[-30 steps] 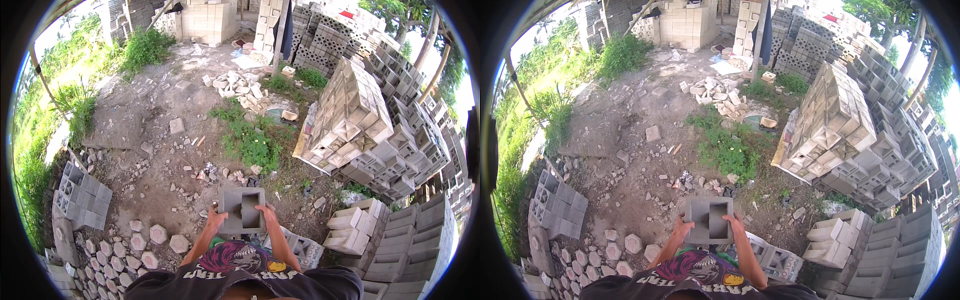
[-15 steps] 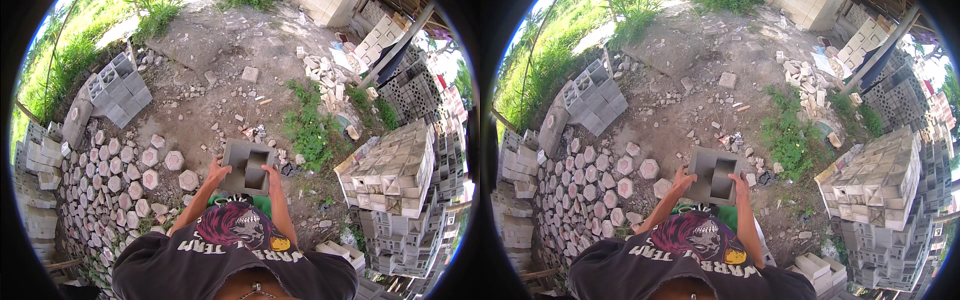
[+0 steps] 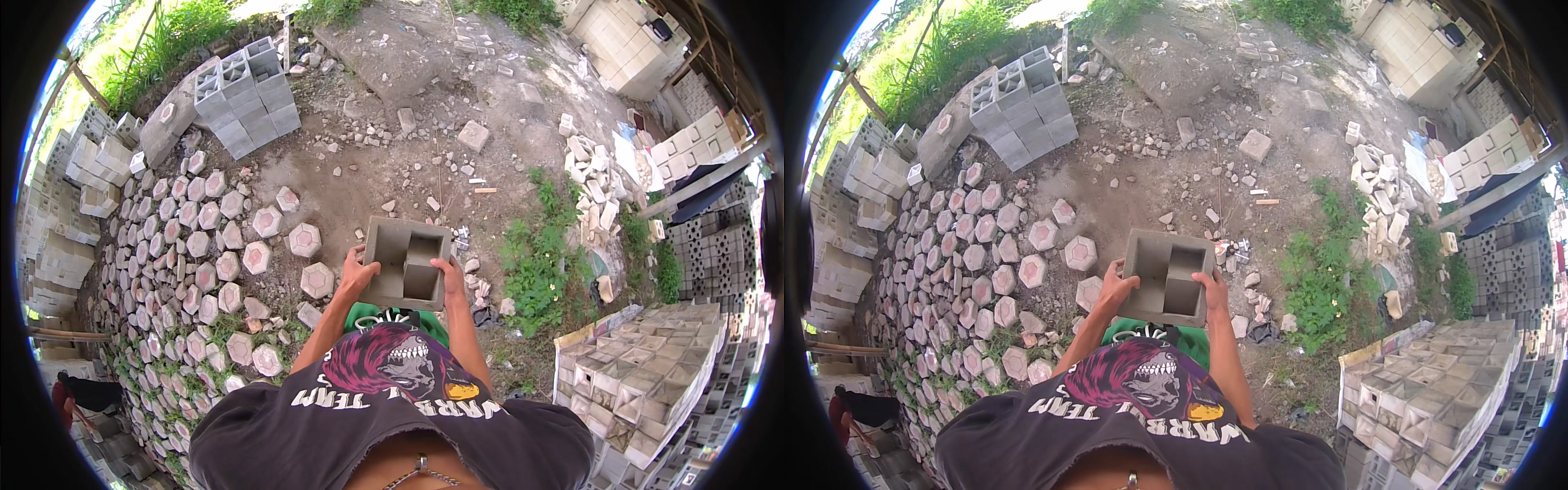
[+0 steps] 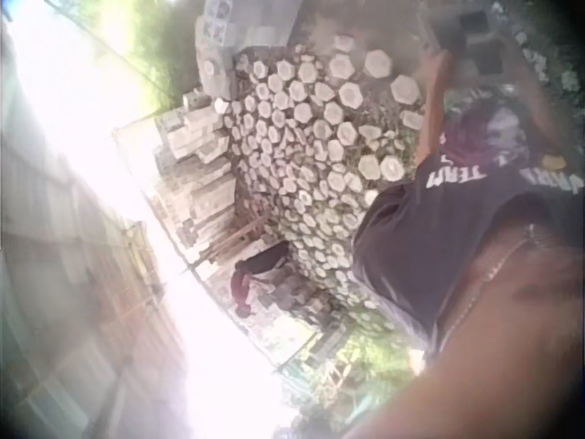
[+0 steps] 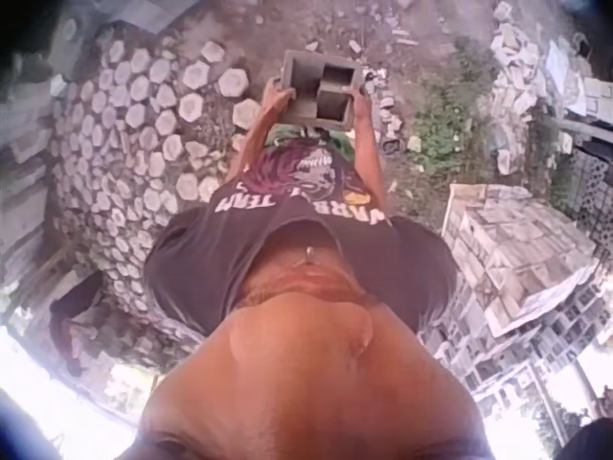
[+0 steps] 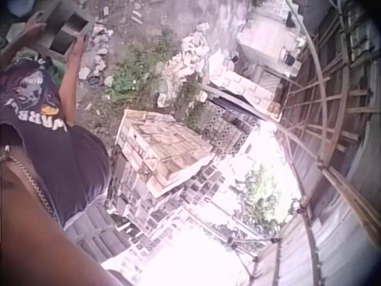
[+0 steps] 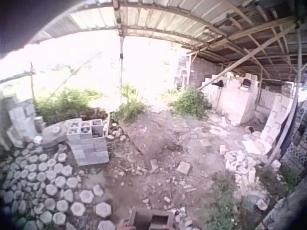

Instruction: The person stacks several cinder blocks by hand, placing one block at a time on top of others in a yard.

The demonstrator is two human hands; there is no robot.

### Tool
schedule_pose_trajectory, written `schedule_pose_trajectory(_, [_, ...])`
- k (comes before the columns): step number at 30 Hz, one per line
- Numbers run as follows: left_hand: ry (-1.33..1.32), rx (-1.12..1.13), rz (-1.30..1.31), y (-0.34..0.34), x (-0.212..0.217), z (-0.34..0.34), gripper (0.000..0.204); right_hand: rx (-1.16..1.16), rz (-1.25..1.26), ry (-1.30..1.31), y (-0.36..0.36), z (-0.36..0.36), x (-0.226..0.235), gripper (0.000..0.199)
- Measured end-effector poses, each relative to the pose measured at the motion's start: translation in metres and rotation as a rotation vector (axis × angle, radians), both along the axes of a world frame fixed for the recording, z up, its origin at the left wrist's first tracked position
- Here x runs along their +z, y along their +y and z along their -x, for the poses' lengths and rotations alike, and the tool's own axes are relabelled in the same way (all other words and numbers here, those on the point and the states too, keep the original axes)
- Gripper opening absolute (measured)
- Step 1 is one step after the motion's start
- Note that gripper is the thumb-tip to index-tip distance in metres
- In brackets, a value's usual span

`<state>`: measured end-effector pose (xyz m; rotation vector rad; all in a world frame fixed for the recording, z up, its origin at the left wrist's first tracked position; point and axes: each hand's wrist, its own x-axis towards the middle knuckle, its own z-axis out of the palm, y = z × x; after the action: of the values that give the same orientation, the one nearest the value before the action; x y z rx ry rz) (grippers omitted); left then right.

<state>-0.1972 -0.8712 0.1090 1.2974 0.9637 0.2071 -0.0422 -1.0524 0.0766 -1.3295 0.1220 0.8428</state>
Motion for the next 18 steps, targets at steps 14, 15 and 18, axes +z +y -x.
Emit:
schedule_pose_trajectory(14, [-0.032, 0.277, 0.009, 0.044, -0.036, -0.098, 0.077, 0.266, 0.028, -0.030, 0.089, -0.139, -0.012, 0.050])
schedule_pose_trajectory(15, [-0.021, 0.298, 0.024, 0.050, -0.032, -0.100, 0.077, 0.297, 0.035, -0.039, 0.099, -0.145, -0.013, 0.051])
schedule_pose_trajectory(18, [0.009, 0.351, 0.050, 0.080, -0.025, -0.108, 0.077, 0.324, 0.005, -0.040, 0.138, -0.153, -0.010, 0.052])
